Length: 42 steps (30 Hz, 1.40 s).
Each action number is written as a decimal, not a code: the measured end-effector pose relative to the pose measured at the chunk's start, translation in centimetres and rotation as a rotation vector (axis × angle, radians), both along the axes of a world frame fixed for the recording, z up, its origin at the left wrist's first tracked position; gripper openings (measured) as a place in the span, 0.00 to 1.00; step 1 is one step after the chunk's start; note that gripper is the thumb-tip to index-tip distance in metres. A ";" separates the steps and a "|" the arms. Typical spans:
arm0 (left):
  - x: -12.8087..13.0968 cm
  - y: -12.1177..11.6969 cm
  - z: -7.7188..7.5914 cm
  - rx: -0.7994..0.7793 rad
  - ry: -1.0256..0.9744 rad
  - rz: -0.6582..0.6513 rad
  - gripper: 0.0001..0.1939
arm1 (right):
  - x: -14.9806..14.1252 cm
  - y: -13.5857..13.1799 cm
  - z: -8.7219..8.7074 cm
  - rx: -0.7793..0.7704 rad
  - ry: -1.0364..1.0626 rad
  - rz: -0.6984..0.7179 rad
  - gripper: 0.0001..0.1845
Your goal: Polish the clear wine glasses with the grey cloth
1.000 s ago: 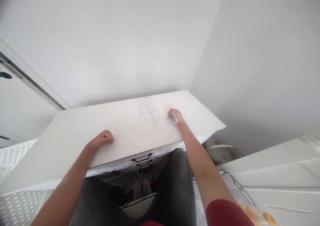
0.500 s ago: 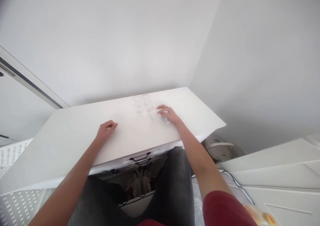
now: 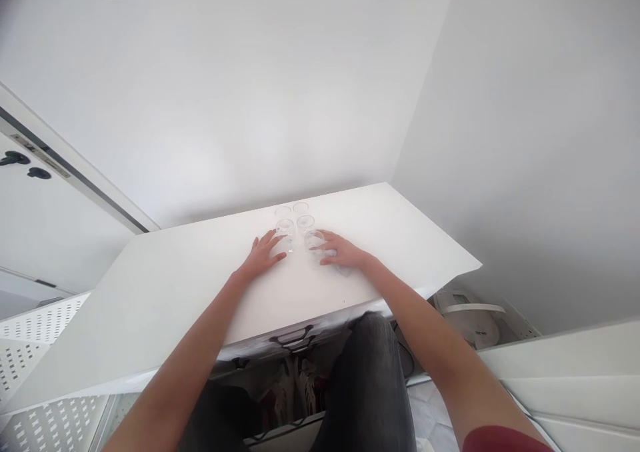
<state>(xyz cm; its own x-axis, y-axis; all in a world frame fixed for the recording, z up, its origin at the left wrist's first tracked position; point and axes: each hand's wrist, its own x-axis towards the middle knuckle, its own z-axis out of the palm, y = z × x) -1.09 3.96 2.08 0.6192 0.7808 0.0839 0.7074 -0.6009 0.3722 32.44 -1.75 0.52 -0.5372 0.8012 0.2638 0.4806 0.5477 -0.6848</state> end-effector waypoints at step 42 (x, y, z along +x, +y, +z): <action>-17.9 -3.1 3.2 -0.142 0.128 -0.017 0.32 | -12.8 1.8 1.6 0.023 -0.312 0.168 0.29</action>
<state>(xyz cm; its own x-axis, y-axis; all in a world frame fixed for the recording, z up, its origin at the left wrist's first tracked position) -18.95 0.87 5.25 0.6308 0.7686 -0.1068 0.7445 -0.5608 0.3622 19.65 0.04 2.11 -0.7184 0.6906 0.0837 0.5665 0.6506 -0.5058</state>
